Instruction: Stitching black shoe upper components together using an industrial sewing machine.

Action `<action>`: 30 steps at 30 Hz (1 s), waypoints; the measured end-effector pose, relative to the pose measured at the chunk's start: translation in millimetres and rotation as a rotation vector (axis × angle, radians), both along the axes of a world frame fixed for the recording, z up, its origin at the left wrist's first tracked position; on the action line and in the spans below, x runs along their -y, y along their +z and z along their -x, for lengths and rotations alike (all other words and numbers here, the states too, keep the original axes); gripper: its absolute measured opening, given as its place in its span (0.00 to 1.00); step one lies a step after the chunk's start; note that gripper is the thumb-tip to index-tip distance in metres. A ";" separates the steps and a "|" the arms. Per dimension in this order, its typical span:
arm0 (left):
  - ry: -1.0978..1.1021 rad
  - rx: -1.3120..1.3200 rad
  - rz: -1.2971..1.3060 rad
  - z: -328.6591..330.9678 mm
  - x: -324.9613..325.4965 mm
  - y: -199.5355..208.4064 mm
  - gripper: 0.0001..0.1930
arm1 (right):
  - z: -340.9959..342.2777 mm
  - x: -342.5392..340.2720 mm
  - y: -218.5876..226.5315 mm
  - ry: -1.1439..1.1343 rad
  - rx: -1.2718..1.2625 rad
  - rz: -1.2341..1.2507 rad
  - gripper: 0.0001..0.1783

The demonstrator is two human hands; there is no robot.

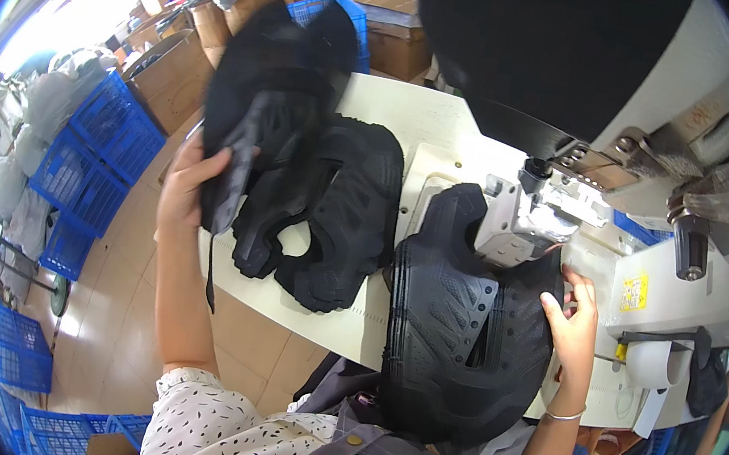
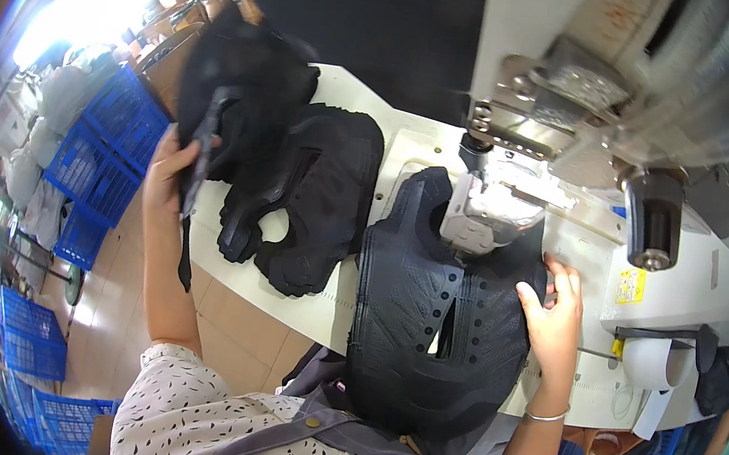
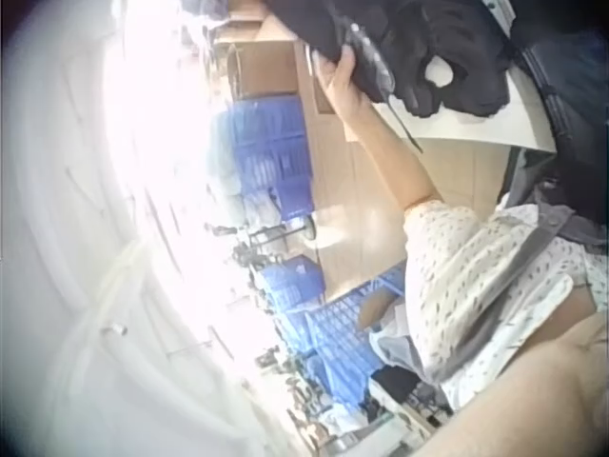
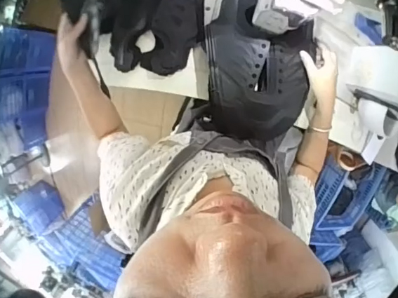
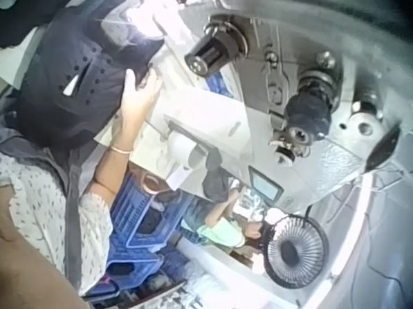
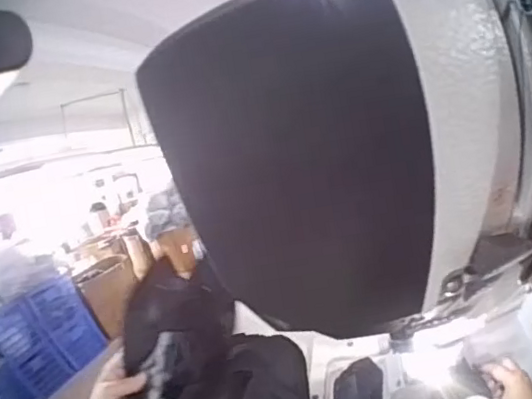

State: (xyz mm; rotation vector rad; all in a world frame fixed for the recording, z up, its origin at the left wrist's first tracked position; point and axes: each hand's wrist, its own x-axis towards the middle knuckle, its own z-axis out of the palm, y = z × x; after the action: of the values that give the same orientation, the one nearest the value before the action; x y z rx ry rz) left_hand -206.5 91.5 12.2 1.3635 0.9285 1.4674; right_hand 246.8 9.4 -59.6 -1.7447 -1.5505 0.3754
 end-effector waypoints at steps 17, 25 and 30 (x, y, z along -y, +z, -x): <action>0.742 -1.532 -0.226 -44.3 -36.3 -77.5 0.20 | 13.4 -6.7 0.6 -0.106 0.121 -0.203 0.09; -0.398 -1.129 -0.455 -191.4 98.4 -66.5 0.31 | 8.5 -6.8 -6.6 -0.123 0.522 -0.487 0.07; -0.425 -1.128 -0.422 -192.0 95.1 -66.9 0.31 | 2.1 -3.7 -6.1 -0.156 0.572 -0.571 0.07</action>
State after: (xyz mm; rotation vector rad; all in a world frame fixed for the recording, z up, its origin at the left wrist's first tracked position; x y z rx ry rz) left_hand -14.5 -3.6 -54.7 2.6050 0.8854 0.4852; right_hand 244.7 13.0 -65.7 -1.5514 -1.6622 -0.6448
